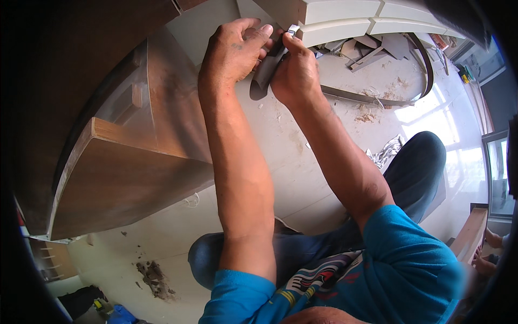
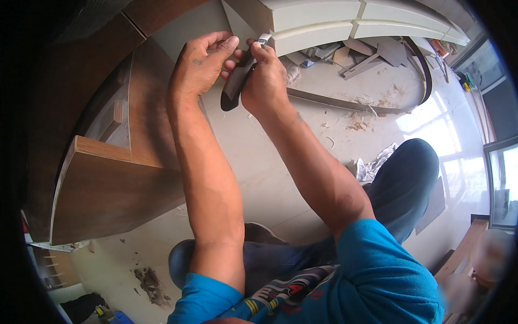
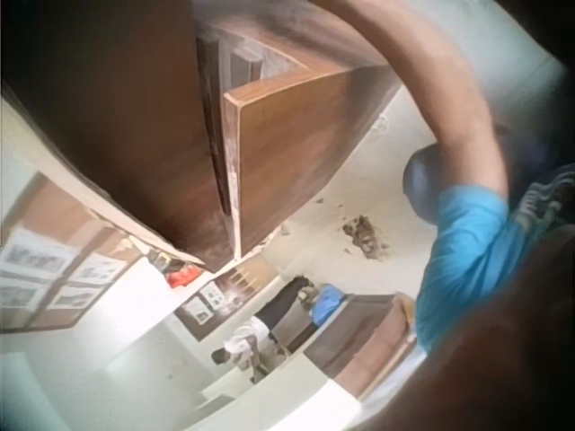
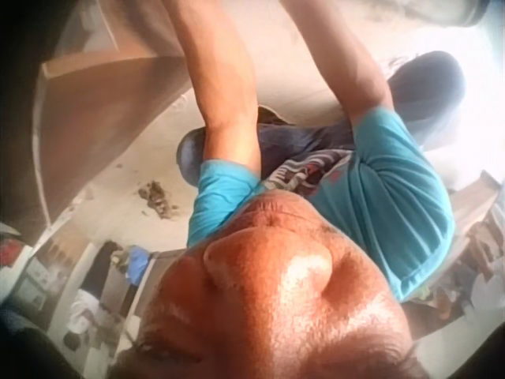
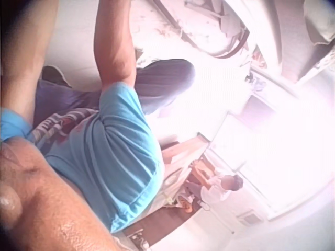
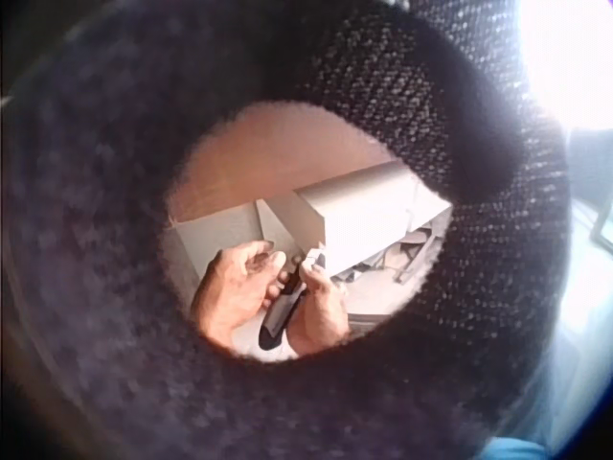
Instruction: The person uses a utility knife to trim and clean the edges of white plastic molding pieces. They repeatedly score the edges, peel away thin strips, and adjust the blade to refine the fit.
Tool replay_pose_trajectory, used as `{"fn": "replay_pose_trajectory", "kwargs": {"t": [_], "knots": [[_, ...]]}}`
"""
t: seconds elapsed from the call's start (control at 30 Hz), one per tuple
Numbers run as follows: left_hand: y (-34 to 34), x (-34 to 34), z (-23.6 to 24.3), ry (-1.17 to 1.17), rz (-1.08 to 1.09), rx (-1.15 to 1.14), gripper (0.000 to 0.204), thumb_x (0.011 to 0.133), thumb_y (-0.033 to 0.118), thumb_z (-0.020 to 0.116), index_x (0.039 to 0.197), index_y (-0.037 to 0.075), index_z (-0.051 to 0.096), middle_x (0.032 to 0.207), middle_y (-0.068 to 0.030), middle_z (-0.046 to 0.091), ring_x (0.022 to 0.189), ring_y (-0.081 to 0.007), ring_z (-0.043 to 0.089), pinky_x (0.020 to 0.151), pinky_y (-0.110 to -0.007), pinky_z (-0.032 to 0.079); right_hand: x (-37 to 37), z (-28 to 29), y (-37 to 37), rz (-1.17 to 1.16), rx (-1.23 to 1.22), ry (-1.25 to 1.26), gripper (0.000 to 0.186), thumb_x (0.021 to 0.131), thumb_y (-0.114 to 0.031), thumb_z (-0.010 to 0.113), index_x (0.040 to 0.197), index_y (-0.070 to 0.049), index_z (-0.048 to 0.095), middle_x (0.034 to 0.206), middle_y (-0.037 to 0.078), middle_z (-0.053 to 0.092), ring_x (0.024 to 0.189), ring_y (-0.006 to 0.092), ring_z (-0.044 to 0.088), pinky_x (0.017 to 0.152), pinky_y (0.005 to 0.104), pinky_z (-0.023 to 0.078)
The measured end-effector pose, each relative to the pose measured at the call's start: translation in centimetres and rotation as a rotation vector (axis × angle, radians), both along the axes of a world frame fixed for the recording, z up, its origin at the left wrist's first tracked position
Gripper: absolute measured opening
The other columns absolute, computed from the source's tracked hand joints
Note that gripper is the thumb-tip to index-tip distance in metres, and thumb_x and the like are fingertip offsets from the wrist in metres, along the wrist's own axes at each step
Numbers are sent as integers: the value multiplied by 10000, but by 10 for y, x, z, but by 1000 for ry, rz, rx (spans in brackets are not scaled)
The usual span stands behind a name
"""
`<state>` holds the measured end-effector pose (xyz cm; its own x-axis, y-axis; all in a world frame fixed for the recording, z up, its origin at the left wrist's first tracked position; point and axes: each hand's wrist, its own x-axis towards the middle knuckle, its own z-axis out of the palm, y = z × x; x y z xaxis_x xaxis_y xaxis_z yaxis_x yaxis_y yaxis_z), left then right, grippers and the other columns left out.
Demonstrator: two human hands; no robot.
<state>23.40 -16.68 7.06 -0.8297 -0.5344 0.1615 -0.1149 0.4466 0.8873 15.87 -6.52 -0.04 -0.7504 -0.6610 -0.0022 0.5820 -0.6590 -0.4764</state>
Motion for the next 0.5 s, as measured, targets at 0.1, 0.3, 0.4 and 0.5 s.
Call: {"fn": "replay_pose_trajectory", "kwargs": {"t": [0.1,0.3,0.4,0.5], "knots": [[-6,-6,-6,22,-29,-97,463,1030,311,732,1346,-26,706,1001,-78,775,865,-121,699,737,-295,591,2,12,1,-59,-27,4,225,1110,-210,492,1294,-89,540,1179,110,620,1033,268,643,950,465,534],[-12,-13,-14,98,16,-143,476,1021,326,748,1337,-27,712,1032,-86,779,905,-124,701,815,-290,586,2,18,0,-65,-110,-57,202,1095,-172,516,1262,-79,582,1240,96,629,1187,240,615,1109,435,468],[-14,-5,-7,-3,27,-151,574,1002,426,729,1379,-4,690,1206,-176,762,1089,-248,728,948,-361,571,0,18,-6,-91,-136,-116,200,1092,-164,514,1256,-64,571,1250,110,628,1198,256,619,1125,447,466],[-9,2,-2,-112,53,-171,647,986,496,720,1408,8,669,1268,-207,757,1153,-297,737,1008,-398,557,-2,18,-9,-94,-175,-171,196,1088,-155,505,1247,-51,551,1248,129,630,1192,297,623,1117,475,472]]}}
